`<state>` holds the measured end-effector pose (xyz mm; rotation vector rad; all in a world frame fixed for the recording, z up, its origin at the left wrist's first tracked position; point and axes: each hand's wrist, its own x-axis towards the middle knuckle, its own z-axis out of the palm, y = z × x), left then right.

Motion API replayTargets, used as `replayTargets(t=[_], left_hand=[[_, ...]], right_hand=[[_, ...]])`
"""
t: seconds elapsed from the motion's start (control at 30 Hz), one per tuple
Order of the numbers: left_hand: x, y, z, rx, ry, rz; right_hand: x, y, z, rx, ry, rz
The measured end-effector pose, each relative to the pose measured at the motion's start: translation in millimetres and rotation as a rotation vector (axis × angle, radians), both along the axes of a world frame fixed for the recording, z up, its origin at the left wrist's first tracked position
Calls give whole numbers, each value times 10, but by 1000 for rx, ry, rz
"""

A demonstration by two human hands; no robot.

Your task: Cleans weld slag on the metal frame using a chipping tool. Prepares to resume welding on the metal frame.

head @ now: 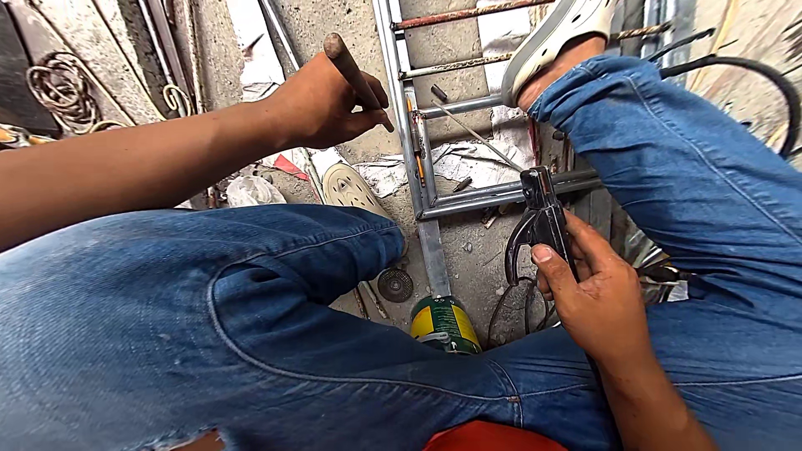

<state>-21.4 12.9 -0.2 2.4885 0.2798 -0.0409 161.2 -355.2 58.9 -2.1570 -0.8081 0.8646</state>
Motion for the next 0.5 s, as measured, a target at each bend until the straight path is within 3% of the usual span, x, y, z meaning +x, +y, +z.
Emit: replayTargets(t=[0.23, 0.37, 0.5], left_hand=[[-88, 56, -102, 25, 181, -5], [-249, 62, -305, -23, 161, -102], [-391, 70, -426, -75, 317, -185]], right_hand=[[-1, 4, 9, -15, 9, 2], [-9, 2, 10, -16, 1, 7], [-6, -9, 10, -19, -2, 13]])
